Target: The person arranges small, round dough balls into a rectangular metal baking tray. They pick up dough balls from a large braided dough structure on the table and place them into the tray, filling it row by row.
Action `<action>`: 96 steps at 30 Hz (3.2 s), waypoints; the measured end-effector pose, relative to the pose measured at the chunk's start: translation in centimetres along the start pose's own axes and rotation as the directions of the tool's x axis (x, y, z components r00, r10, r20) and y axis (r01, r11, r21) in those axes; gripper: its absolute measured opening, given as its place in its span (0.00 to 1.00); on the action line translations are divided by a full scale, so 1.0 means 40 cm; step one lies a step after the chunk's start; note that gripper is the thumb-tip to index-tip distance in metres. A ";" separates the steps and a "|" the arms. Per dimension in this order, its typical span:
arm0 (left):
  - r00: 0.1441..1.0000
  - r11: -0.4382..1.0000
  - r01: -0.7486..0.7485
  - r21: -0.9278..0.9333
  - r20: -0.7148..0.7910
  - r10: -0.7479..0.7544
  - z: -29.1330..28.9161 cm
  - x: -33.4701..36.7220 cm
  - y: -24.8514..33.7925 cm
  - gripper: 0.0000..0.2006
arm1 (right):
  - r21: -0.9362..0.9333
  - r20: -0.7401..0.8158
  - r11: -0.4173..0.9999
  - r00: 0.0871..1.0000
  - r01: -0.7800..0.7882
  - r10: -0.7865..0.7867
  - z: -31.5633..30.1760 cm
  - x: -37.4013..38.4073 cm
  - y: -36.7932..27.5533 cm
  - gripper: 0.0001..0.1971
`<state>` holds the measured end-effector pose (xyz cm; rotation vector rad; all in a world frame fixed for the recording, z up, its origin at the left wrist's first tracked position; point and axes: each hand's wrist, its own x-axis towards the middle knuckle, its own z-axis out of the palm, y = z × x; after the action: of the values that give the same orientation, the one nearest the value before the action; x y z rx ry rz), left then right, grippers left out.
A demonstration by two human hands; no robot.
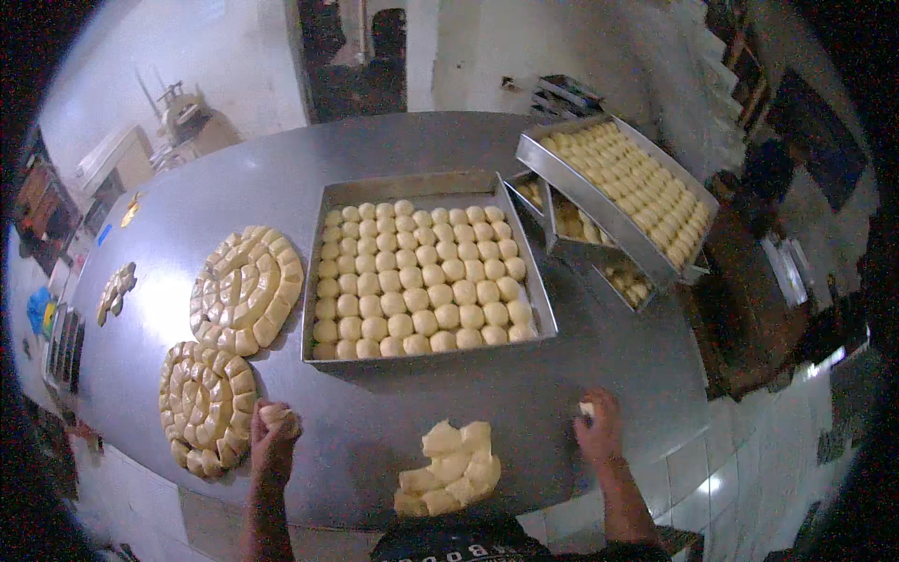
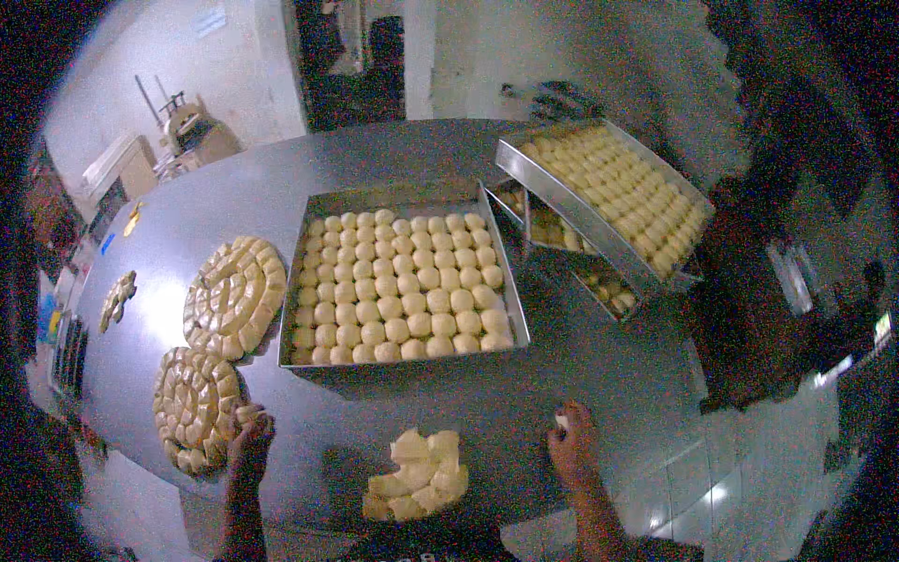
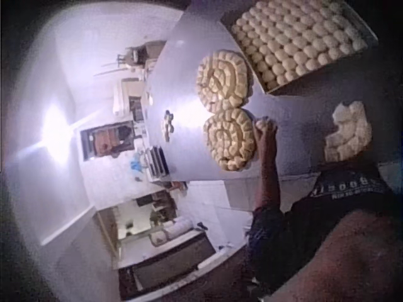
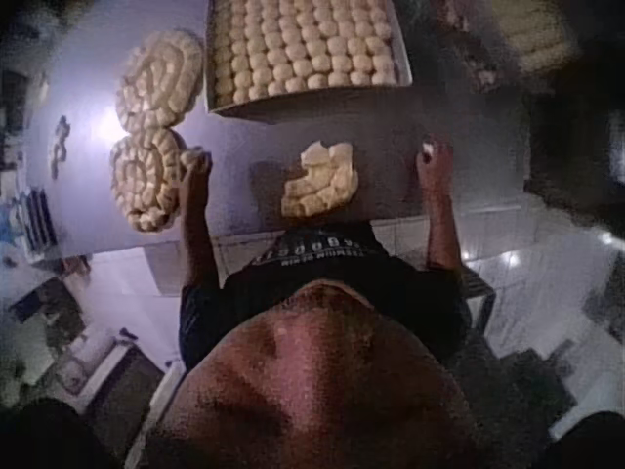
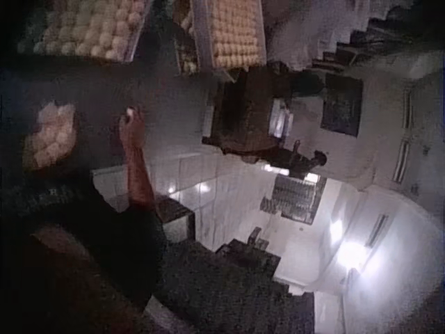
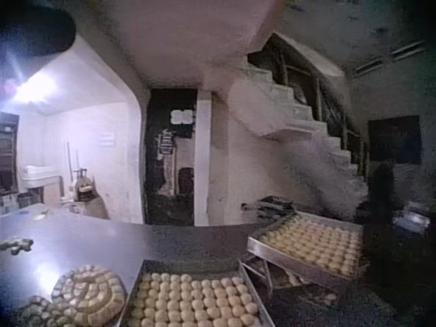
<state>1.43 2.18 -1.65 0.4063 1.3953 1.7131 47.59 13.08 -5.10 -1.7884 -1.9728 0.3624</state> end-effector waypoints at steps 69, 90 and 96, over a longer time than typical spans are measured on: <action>0.870 0.891 -0.290 0.351 0.485 0.092 0.179 0.013 0.191 0.26 | -0.087 -0.245 0.994 0.966 0.063 -0.083 0.100 -0.016 0.066 0.10; 0.902 0.642 -0.356 0.679 0.429 0.046 0.133 0.070 0.001 0.23 | 0.691 -0.683 0.440 0.718 0.574 0.135 0.068 0.953 -0.538 0.14; 0.837 0.534 -0.520 0.667 0.522 0.164 0.170 0.031 0.110 0.20 | 0.545 -0.231 0.786 0.954 0.291 -0.193 0.356 0.933 -0.508 0.10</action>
<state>3.73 7.44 4.20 1.5634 1.7721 1.0595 20.75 48.83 -1.99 -1.1253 -1.7036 0.6262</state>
